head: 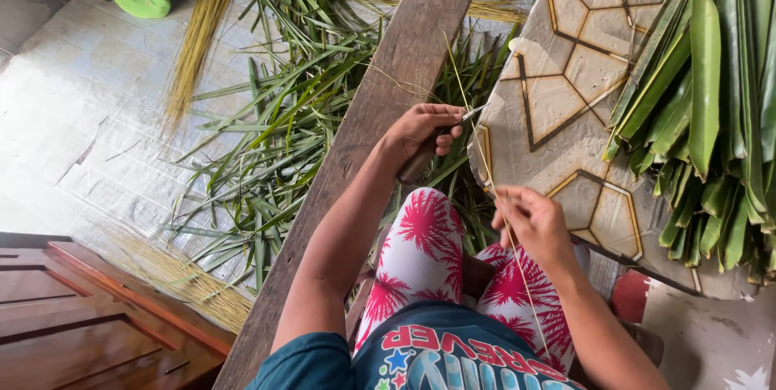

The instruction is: Stripping the leafy part from palm leaf midribs using a small knife to prepare material for broom making

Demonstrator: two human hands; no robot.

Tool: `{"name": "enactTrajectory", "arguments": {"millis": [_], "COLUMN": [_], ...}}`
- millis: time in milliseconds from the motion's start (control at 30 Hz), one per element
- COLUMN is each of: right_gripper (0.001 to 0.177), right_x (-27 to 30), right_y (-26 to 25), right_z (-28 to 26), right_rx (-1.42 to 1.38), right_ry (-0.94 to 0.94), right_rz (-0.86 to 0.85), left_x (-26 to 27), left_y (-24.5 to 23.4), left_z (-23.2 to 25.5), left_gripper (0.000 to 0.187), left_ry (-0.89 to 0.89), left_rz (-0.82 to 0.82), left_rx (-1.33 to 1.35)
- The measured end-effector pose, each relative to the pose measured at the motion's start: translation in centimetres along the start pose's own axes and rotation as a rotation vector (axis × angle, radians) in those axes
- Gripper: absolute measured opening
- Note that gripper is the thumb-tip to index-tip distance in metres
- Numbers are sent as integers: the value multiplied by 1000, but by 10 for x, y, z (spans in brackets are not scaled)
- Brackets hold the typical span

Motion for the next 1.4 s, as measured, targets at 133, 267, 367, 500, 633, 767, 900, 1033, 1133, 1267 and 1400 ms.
{"name": "enactTrajectory", "arguments": {"millis": [133, 267, 367, 500, 633, 767, 900, 1033, 1133, 1267, 1400], "right_gripper": [21, 19, 19, 13, 14, 13, 14, 15, 17, 14, 13], "right_x": [-40, -75, -84, -101, -108, -79, -70, -69, -87, -89, -79], "right_y": [12, 25, 31, 36, 28, 24, 20, 16, 12, 12, 12], "right_z": [7, 20, 9, 19, 20, -1, 11, 4, 13, 8, 12], "right_rx": [-85, -128, -127, -86, -14, 210, 333, 400, 416, 452, 432], "right_ry": [22, -40, -40, -118, -171, -258, -297, -340, -355, -341, -332], "right_rz": [3, -11, -47, -70, -51, -59, -15, 29, 60, 111, 97], "left_x": [8, 8, 3, -3, -3, -6, -2, 5, 10, 5, 7], "left_y": [16, 17, 9, 0, -2, -15, -21, -2, 18, 23, 13], "left_z": [-5, -8, -1, 3, 4, 15, 23, 13, -2, -13, -1], "left_gripper": [19, 18, 19, 23, 22, 26, 28, 27, 29, 23, 22], "left_ry": [-28, -38, -7, 54, 81, 90, 105, 96, 54, 7, -13], "left_rz": [-29, -34, 0, 45, 68, 120, 130, 122, -1, -34, -13], "left_rx": [-11, -6, 1, 30, 46, 46, 30, -23, -70, -49, -38]}}
Point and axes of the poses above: each hand's wrist, its own x-axis away from the middle knuckle, its own y-axis out of the palm, z = x × y, the point moved 3 cm from there along -x, towards the middle knuckle, and after that the axes turned 6 degrees about z, right-handed, at the moved point
